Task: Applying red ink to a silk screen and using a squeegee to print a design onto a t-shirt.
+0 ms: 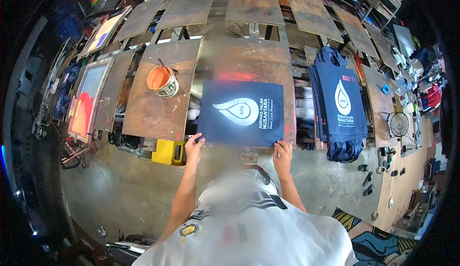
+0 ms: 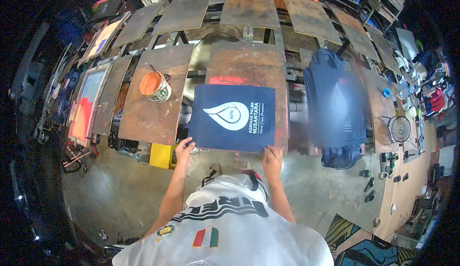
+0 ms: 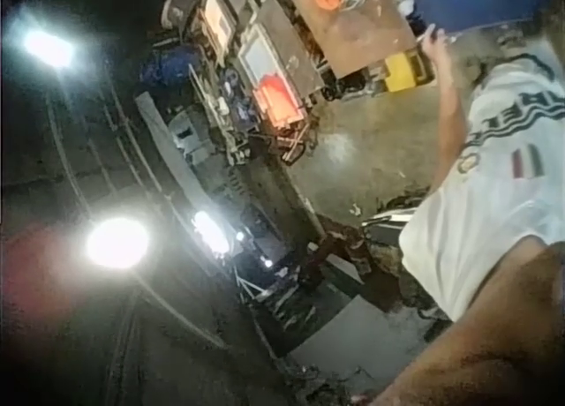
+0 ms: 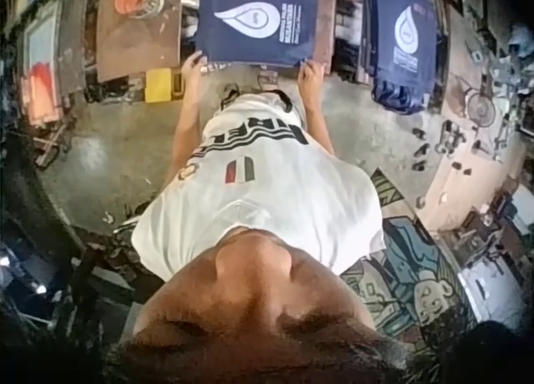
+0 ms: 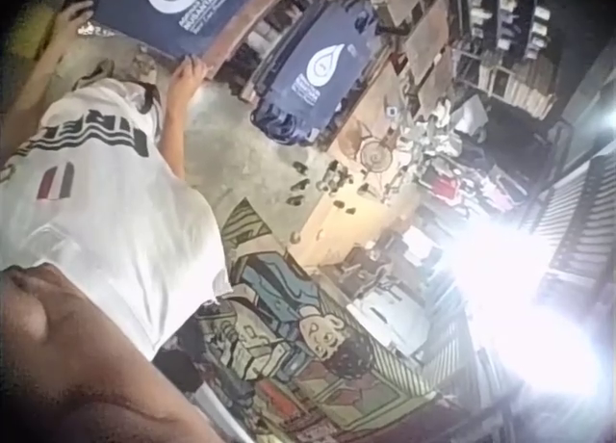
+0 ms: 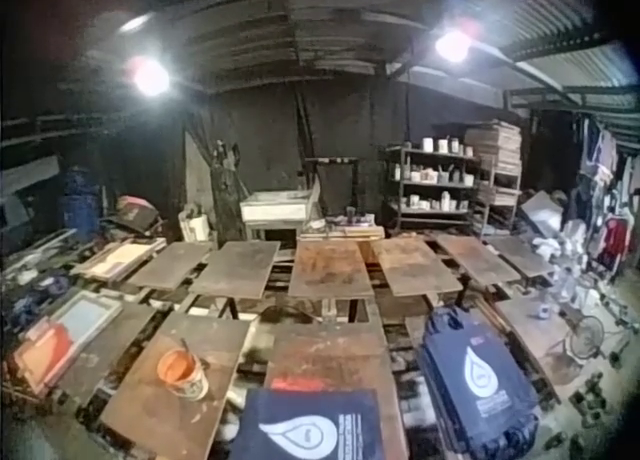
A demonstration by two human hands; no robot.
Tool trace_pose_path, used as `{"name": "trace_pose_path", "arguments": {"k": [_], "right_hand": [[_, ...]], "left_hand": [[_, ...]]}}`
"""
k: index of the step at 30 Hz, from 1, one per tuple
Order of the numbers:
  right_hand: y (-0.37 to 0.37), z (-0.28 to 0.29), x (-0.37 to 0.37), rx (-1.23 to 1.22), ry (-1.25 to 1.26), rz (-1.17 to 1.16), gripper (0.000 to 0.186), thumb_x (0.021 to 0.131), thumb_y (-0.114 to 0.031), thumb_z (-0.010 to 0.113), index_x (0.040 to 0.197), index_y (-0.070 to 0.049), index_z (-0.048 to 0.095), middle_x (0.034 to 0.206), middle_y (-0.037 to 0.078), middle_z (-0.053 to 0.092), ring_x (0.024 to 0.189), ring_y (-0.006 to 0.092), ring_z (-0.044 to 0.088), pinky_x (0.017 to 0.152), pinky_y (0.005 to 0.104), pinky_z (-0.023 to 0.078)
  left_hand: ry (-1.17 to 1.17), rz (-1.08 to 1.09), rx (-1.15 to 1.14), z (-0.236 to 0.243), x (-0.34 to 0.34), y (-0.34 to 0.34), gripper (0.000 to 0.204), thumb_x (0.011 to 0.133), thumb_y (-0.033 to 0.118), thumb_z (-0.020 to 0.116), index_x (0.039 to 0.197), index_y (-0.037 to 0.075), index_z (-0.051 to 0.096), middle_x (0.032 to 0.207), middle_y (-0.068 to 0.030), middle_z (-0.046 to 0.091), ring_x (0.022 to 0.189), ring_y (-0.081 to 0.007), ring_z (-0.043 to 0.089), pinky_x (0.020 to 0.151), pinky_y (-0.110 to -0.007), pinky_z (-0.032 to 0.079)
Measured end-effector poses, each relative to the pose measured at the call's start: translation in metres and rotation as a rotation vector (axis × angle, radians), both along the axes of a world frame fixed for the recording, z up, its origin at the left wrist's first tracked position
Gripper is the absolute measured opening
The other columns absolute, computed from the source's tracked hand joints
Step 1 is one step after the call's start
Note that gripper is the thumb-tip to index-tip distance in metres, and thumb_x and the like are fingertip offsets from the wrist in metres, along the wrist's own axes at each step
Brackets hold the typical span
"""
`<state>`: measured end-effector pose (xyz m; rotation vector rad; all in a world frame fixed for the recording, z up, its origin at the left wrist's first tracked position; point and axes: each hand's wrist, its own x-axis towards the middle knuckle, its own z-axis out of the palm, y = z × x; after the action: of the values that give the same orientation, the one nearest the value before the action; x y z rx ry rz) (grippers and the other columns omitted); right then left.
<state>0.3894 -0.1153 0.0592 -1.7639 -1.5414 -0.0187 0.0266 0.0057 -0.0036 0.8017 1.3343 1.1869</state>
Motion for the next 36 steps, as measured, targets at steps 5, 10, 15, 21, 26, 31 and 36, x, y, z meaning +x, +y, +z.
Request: {"name": "trace_pose_path", "arguments": {"k": [5,10,15,21,26,31,36], "right_hand": [[-0.007,0.025,-0.010,-0.136,-0.144,-0.076,0.019,0.081,-0.015,0.071,0.097,-0.006,0.073,0.110,0.010,0.067,0.111,0.0346,0.057,0.103,0.0524,0.040],[0.028,0.042,-0.012,-0.096,-0.132,-0.078,0.031,0.082,-0.025,0.073,0.108,-0.007,0.071,0.124,0.012,0.063,0.122,0.0374,0.052,0.107,0.0516,0.035],[0.073,0.026,-0.016,-0.101,-0.121,0.037,0.055,0.087,-0.037,0.069,0.134,-0.010,0.060,0.145,0.016,0.052,0.137,0.0423,0.041,0.113,0.0562,0.029],[0.084,0.018,-0.039,-0.380,-0.385,0.148,0.076,0.091,-0.058,0.056,0.154,-0.018,0.039,0.162,0.016,0.028,0.151,0.0411,0.019,0.115,0.0713,0.011],[0.082,0.017,-0.037,-0.456,-0.323,0.145,0.075,0.091,-0.053,0.059,0.153,-0.016,0.040,0.164,0.014,0.026,0.153,0.0396,0.015,0.116,0.0695,0.011],[0.088,0.018,-0.033,-0.430,-0.349,0.149,0.077,0.091,-0.056,0.058,0.154,-0.017,0.039,0.163,0.015,0.028,0.152,0.0405,0.017,0.116,0.0692,0.010],[0.096,0.017,-0.028,-0.401,-0.348,0.144,0.077,0.091,-0.057,0.058,0.154,-0.018,0.038,0.163,0.015,0.028,0.151,0.0415,0.018,0.116,0.0688,0.008]], "left_hand": [[-0.034,0.027,-0.066,0.003,-0.001,-0.006,0.027,0.087,-0.001,0.074,0.114,0.001,0.070,0.090,-0.0023,0.067,0.076,-0.0080,0.060,0.068,-0.022,0.049],[-0.029,0.094,-0.156,-0.006,-0.002,0.002,0.023,0.090,0.002,0.072,0.113,0.000,0.070,0.092,-0.0033,0.069,0.079,-0.0111,0.063,0.070,-0.023,0.051],[0.975,0.203,0.487,0.039,0.038,0.005,0.030,0.085,0.013,0.073,0.113,0.004,0.067,0.124,-0.0164,0.061,0.116,-0.0321,0.057,0.103,-0.045,0.041],[1.152,-0.124,0.400,0.053,0.082,0.036,0.067,0.093,0.034,0.066,0.147,0.003,0.040,0.147,-0.0285,0.044,0.133,-0.0455,0.043,0.111,-0.052,0.035],[0.932,-0.286,0.231,0.046,0.079,0.041,0.071,0.097,0.038,0.061,0.153,0.007,0.029,0.134,-0.0309,0.055,0.117,-0.0499,0.057,0.095,-0.052,0.049],[0.834,-0.188,0.165,0.013,0.070,0.054,0.052,0.101,0.039,0.052,0.139,0.003,0.046,0.117,-0.0321,0.063,0.110,-0.0495,0.060,0.092,-0.052,0.048],[0.777,-0.153,0.162,-0.005,0.069,0.073,0.046,0.105,0.038,0.045,0.123,-0.002,0.059,0.113,-0.0316,0.065,0.110,-0.0488,0.060,0.091,-0.051,0.048]]}}
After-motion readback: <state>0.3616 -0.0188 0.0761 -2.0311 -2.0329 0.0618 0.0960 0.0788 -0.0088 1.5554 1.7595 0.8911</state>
